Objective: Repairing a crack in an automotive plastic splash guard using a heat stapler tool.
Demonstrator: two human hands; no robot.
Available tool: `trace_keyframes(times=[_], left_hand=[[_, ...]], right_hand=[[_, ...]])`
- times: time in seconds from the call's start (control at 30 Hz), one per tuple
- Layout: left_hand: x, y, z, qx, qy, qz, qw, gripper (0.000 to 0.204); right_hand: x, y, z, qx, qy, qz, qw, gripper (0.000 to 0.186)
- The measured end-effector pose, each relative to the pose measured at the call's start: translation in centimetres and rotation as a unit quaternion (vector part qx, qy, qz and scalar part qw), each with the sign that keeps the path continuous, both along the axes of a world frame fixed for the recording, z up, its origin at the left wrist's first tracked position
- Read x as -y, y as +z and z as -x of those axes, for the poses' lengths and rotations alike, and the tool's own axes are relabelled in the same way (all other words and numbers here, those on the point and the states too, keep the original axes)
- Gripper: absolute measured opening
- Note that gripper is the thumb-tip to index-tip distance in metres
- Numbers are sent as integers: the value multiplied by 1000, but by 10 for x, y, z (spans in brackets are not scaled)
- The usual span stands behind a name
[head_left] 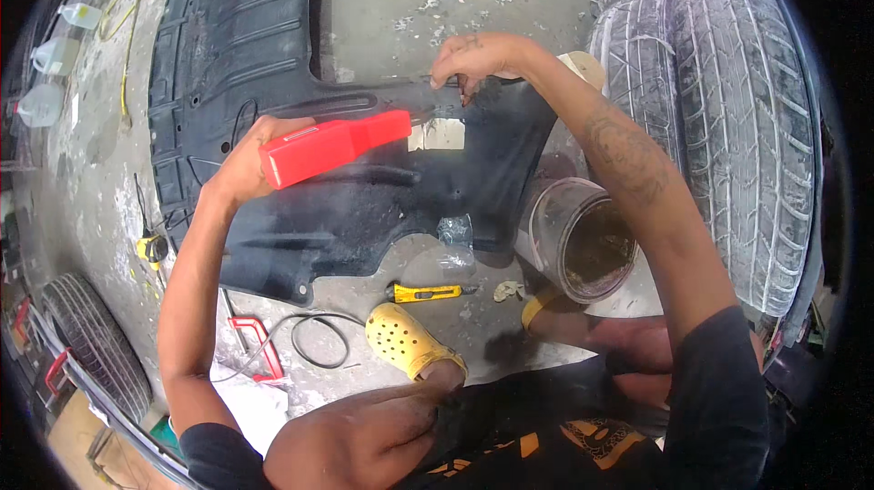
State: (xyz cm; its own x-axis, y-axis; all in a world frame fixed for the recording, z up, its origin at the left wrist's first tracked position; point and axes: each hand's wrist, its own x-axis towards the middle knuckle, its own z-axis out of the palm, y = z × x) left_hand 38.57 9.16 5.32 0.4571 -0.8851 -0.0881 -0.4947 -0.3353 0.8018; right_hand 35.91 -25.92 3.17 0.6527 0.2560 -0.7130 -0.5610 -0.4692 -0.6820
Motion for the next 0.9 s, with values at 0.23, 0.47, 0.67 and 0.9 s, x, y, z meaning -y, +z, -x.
trace_keyframes(times=[0.23, 0.47, 0.67, 0.9], left_hand=[[-3, -2, 3, 25, 26, 13, 999, 31], [-1, 5, 2, -2, 17, -2, 1000, 31], [3, 12, 7, -6, 12, 14, 1000, 25], [3, 12, 5, -9, 18, 8, 1000, 27]], right_hand=[[-1, 1, 1, 7, -15, 13, 1000, 44], [-2, 0, 0, 0, -21, 10, 1000, 46], [-2, -1, 0, 6, -17, -1, 1000, 47], [1, -6, -2, -1, -5, -13, 1000, 59]])
